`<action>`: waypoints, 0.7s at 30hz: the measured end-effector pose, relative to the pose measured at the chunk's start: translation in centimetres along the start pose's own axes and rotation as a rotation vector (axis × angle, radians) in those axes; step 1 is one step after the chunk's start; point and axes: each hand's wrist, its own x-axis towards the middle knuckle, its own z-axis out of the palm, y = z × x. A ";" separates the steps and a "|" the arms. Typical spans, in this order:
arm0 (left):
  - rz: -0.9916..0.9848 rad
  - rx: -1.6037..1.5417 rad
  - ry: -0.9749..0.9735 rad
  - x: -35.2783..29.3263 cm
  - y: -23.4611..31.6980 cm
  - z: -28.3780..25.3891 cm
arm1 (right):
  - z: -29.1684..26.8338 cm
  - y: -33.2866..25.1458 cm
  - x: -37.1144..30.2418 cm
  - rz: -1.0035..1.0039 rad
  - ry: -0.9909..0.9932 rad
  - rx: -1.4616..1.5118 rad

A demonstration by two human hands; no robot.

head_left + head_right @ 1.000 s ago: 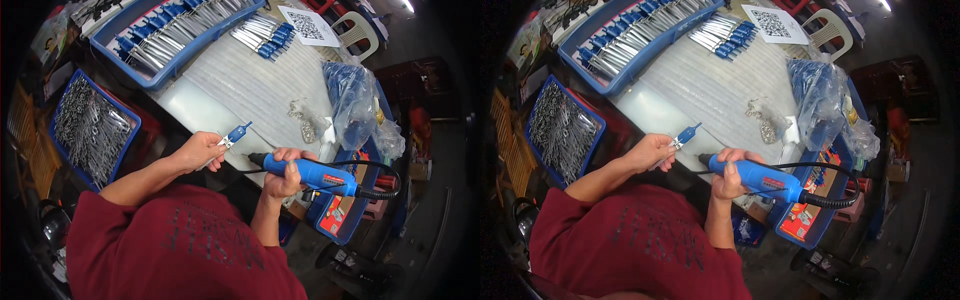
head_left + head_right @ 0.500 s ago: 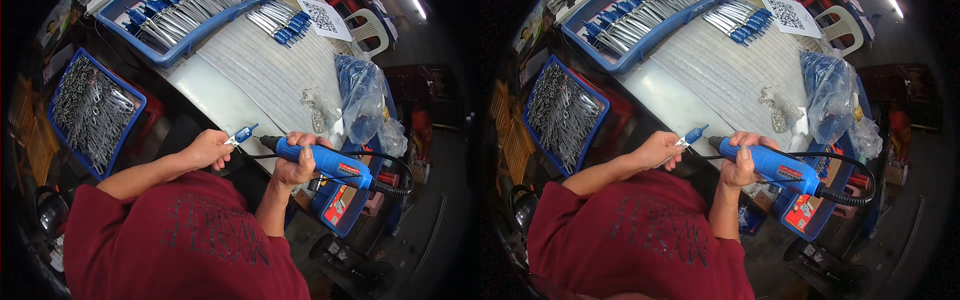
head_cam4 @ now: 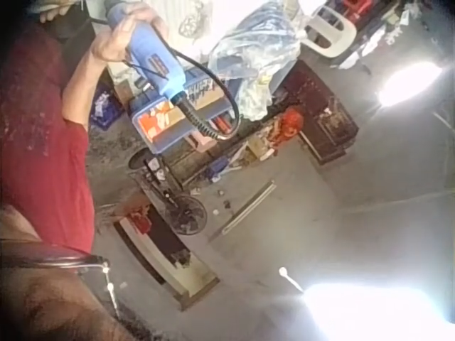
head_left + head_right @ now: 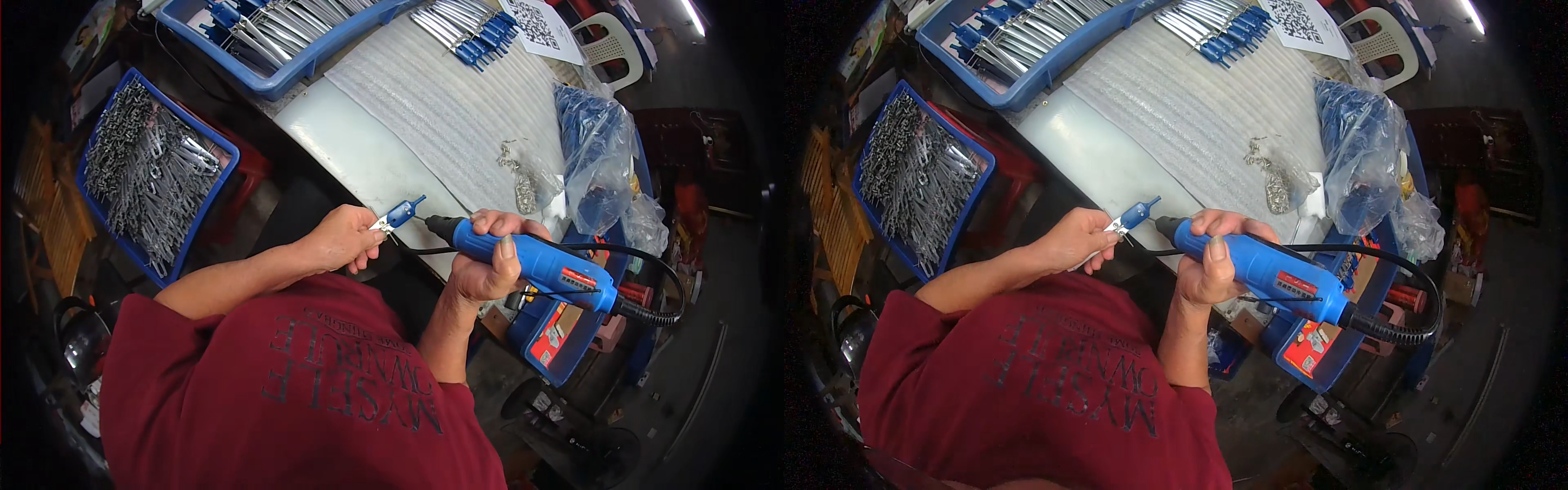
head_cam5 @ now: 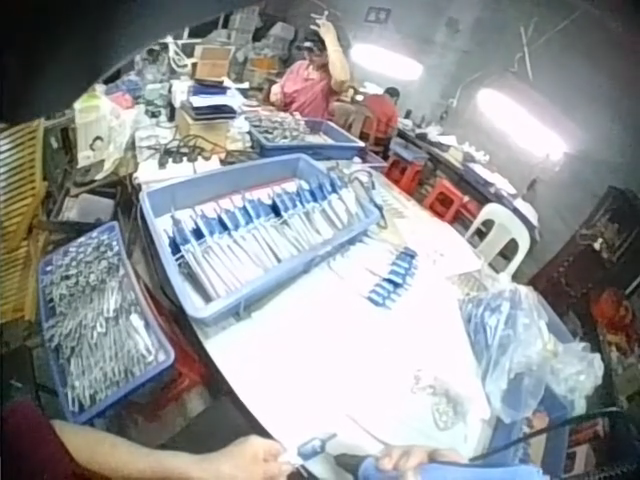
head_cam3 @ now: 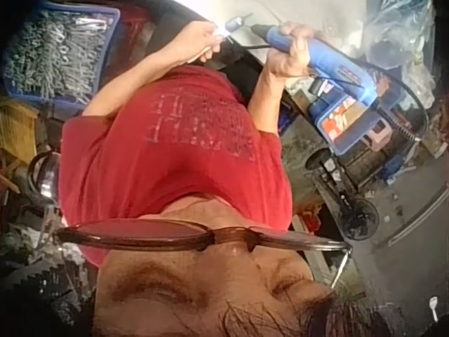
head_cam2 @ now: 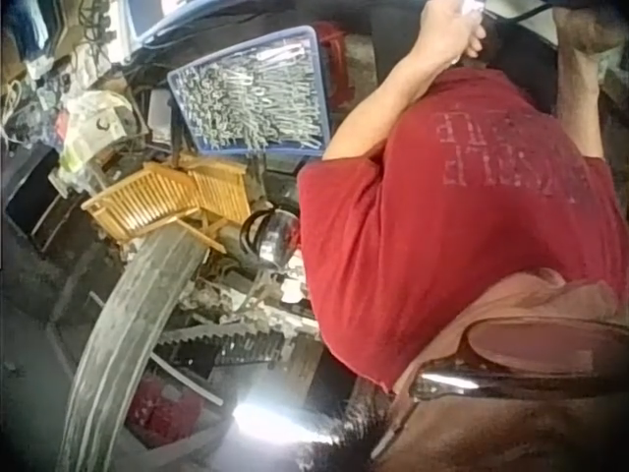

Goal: Using an electric screwdriver to assemble metal components into larger blue parts at a factory workstation.

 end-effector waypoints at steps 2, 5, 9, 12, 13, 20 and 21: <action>-0.002 -0.012 -0.004 0.0 0.0 0.0 | 0.1 0.0 0.0 -0.007 -0.023 -0.004; -0.007 -0.015 0.001 0.0 0.1 0.0 | 0.2 -0.1 0.0 0.039 -0.066 -0.031; -0.015 -0.014 -0.008 0.0 0.0 0.1 | 0.4 -0.2 0.0 0.032 -0.072 -0.064; -0.018 -0.024 -0.009 0.0 0.0 0.1 | 0.6 -0.2 0.0 0.037 -0.071 -0.068; -0.020 -0.030 -0.010 0.0 0.1 0.1 | 0.7 -0.2 0.1 0.029 -0.083 -0.068; -0.022 -0.038 0.008 -0.2 0.4 0.1 | 0.8 0.1 0.2 0.028 -0.104 -0.064; -0.021 -0.026 0.014 -0.3 0.6 0.2 | 0.8 0.0 0.2 0.029 -0.106 -0.066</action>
